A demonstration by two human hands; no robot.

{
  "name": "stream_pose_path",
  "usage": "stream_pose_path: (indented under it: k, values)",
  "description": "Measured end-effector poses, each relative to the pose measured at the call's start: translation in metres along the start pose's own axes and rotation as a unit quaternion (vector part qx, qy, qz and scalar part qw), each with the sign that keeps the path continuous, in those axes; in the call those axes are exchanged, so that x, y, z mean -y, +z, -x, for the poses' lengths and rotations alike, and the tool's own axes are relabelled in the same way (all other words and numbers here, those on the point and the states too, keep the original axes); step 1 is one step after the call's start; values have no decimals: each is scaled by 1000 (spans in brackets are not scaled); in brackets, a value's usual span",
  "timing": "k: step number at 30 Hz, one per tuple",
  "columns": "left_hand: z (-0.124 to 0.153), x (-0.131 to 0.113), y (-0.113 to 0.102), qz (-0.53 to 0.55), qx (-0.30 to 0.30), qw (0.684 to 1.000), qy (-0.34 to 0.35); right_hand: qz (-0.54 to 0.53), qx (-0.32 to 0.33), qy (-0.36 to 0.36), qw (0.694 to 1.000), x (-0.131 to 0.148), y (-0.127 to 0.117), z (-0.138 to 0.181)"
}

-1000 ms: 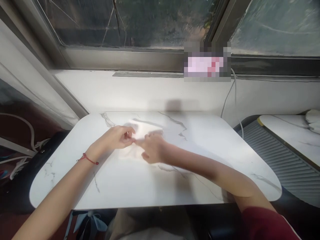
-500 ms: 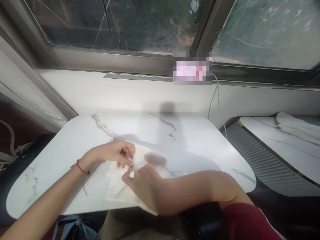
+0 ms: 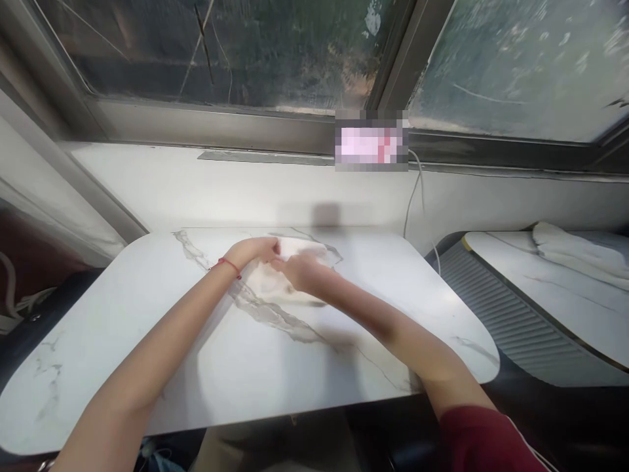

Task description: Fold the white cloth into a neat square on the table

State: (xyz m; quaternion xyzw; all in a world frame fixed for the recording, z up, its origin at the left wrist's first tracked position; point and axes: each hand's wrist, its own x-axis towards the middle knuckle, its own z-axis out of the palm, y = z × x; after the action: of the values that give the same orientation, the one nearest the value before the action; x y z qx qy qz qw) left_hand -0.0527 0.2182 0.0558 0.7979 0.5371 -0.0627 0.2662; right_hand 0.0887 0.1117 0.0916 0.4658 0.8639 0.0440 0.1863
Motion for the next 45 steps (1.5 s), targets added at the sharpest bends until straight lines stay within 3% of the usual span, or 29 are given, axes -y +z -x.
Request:
stream_pose_path:
  k: [5, 11, 17, 25, 32, 35, 40, 43, 45]
  values:
    - [-32, -9, -12, -7, -8, 999, -44, -29, 16, 11, 999, -41, 14, -35]
    - [-64, 2, -9, 33, -135, 988, -65, -26, -92, 49, 994, -71, 53, -65]
    - [-85, 14, -5, 58, -181, 980, -61, 62, -185, 105, 975, -62, 74, -87]
    - [-67, 6, 5, 17, -190, 980, -53, 59, -232, 123, 963, -52, 81, -88]
    - [-35, -2, 9, -34, -133, 990, -5, 17, -230, 60, 971, -46, 87, -46]
    - [-5, -15, 24, -58, -115, 990, 49, -14, -260, 54, 964, -38, 101, -9]
    - [57, -44, 98, -177, -176, 944, 218, 0, -407, 34, 913, 0, 136, 73]
    - [85, -63, 146, -221, -192, 920, 261, 9, -442, 82, 893, 26, 154, 115]
    - [97, -77, 163, -269, -181, 907, 269, -10, -439, 116, 891, 36, 160, 133]
